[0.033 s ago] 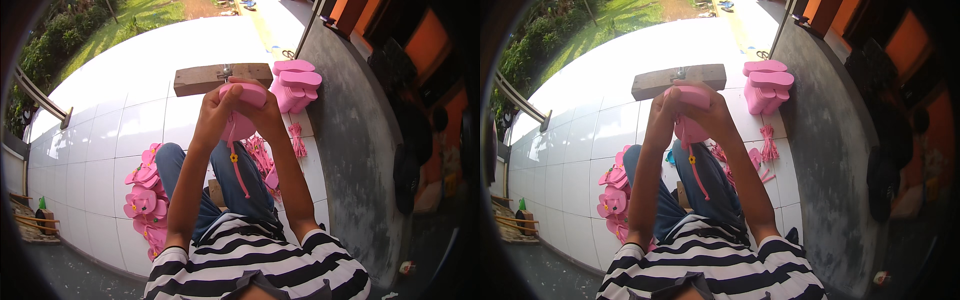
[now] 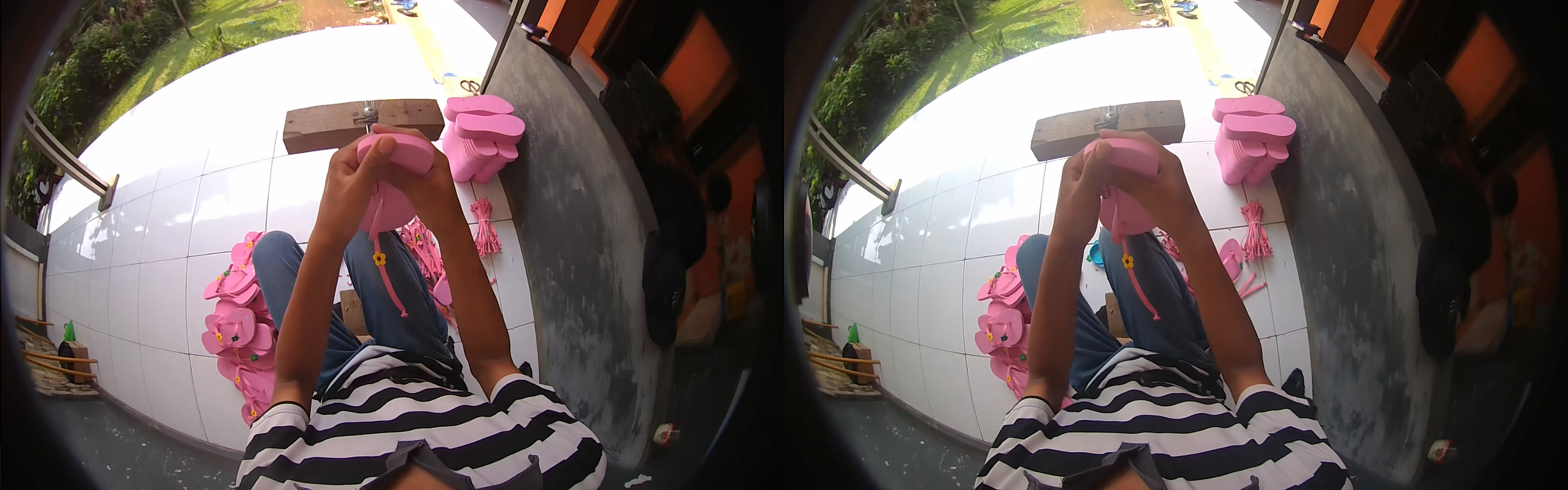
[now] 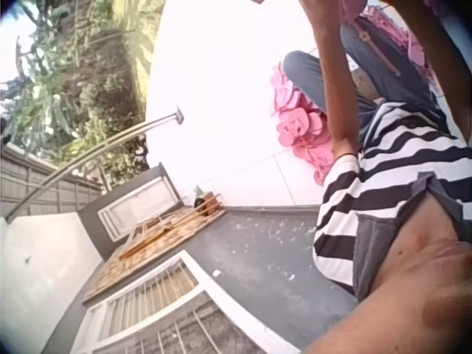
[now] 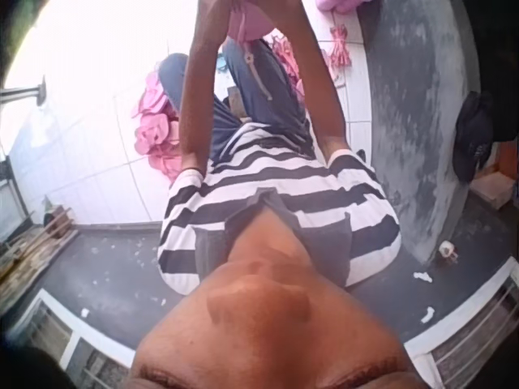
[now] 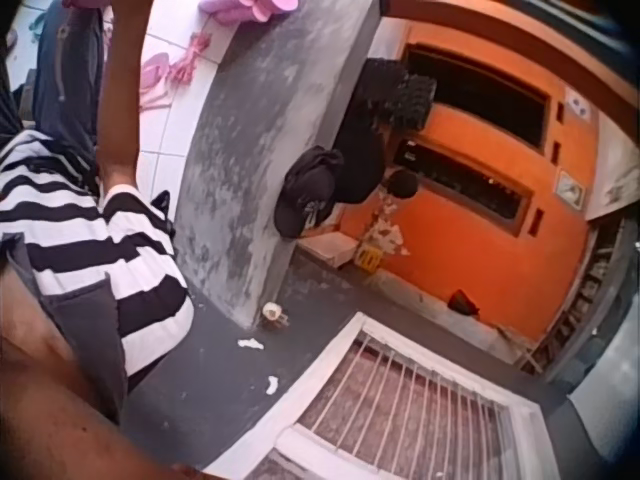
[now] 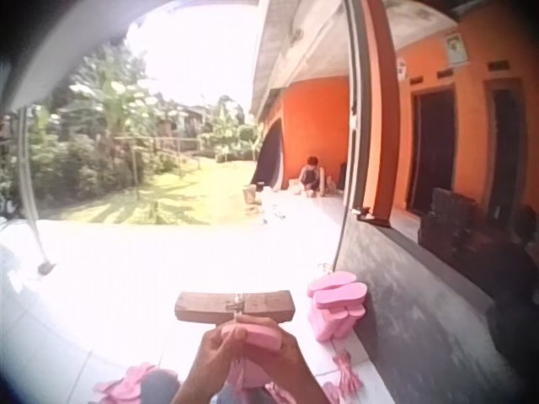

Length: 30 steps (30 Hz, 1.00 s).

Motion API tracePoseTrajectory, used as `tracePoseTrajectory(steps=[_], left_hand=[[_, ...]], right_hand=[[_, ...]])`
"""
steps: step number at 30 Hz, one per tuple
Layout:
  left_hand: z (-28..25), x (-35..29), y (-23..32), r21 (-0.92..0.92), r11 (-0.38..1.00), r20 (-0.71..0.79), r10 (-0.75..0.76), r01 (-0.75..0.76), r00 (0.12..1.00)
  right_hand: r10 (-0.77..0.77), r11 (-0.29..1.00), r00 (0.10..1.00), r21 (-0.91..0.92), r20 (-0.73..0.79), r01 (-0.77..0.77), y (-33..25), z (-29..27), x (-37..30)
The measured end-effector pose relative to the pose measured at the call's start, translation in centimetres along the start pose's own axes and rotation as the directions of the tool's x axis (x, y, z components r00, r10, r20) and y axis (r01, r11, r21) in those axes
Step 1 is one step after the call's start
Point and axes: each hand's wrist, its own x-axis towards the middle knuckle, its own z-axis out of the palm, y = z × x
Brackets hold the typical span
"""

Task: The person assembles flip-flops by pulling the straps through the pre-drilled holes in the soles using a wooden jig. The person places a sole onto the jig's metal hook, loops the strap through, and repeats this for multiple pairs.

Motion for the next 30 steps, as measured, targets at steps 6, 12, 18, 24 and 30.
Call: tracePoseTrajectory(steps=[6,12,18,24,30], left_hand=[[1.4,-2.5,0.6,-0.022,0.999,-0.076,-0.029,0.028,0.997],[1.8,-15.5,0.3,-0.016,0.993,0.195,-0.113,0.118,0.974],[-1.6,-14.7,-4.9,0.208,0.797,-0.089,-0.561,0.567,0.823],[-3.6,-13.0,-7.2,0.448,0.815,-0.068,-0.379,0.368,0.923],[-5.7,-11.9,-8.3,0.408,0.900,-0.047,-0.146,0.153,0.988]], right_hand=[[0.023,0.997,0.983,-0.072,-0.184,-0.037,-1.1,2.2,-3.3],[0.012,0.969,1.000,-0.245,-0.005,-0.013,-4.4,2.8,-15.5],[-0.141,0.570,0.956,-0.811,-0.257,-0.134,0.8,4.2,-15.5],[0.226,0.350,0.969,-0.920,-0.099,-0.176,3.7,5.7,-17.1],[0.247,0.539,0.968,-0.838,0.056,-0.089,3.8,5.7,-16.6]])
